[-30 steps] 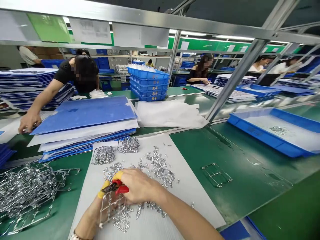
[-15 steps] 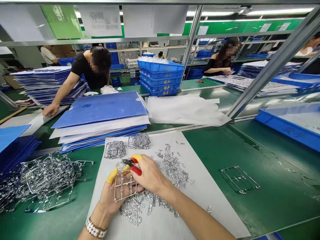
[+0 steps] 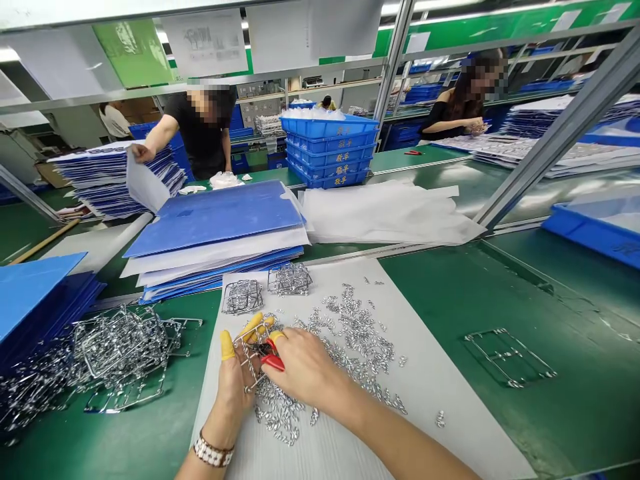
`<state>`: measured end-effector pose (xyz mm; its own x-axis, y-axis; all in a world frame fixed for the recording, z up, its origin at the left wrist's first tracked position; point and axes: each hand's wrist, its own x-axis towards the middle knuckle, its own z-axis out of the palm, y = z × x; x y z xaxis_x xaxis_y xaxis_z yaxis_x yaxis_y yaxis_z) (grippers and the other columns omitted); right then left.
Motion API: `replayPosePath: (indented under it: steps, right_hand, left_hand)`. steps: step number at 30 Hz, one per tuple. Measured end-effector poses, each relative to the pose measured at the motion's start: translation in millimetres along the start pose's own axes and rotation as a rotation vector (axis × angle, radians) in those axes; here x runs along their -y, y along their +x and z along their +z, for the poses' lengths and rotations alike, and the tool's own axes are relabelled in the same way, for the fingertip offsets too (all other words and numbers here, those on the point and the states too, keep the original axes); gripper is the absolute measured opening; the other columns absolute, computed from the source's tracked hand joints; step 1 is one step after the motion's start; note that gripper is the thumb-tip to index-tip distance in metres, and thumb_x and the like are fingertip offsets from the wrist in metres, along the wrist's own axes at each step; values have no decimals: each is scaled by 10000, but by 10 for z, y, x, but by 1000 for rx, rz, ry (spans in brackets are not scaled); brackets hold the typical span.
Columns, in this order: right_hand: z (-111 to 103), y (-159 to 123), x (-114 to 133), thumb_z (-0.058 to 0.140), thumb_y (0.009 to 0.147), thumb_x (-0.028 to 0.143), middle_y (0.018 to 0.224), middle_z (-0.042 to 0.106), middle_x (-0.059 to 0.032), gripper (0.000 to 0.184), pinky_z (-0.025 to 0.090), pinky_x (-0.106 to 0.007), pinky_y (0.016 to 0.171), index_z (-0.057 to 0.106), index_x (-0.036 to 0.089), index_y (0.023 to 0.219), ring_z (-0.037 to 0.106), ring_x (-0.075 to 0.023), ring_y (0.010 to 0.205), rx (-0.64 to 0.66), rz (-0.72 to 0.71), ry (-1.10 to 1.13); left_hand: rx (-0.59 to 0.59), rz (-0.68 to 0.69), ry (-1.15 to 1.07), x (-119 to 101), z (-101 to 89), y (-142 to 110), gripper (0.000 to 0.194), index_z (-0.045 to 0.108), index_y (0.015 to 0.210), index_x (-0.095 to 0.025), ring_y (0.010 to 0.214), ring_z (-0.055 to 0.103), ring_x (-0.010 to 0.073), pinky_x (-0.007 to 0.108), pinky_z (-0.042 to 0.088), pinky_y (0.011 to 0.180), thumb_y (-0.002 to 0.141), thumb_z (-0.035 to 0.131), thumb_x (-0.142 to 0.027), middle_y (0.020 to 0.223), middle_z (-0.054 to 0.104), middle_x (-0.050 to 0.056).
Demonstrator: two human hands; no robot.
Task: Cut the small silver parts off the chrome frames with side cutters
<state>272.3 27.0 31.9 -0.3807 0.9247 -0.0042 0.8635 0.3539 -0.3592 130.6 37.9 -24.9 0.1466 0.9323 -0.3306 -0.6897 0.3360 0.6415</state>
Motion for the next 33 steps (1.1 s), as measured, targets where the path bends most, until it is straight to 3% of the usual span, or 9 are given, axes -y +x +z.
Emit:
replayPosePath:
  steps: [20,25,33]
  right_hand:
    - [-99,-14,65,491,863,321,924,677,-123,247,468,-353,728,621,141,971,633,-259,845,7,-37,-57]
    - [-146,-36,38,512,863,333,954,675,-134,257,467,-360,759,638,134,967,631,-263,880,39,-27,-80]
    - [-181,-11,-129,497,874,364,901,680,-124,275,472,-358,722,658,145,913,641,-266,836,1,66,-150]
  left_hand:
    - [26,219,244,62,-68,15,694,664,1201,-165,1189,557,334,466,340,1076,815,449,-700,1225,661,146]
    - [-2,146,133,40,-11,-39,673,629,1247,-166,1122,608,308,448,416,1017,835,453,-668,1185,680,148]
    - [-24,55,-29,11,-33,-40,619,712,1076,-93,1035,664,290,399,490,954,862,458,-615,1105,707,184]
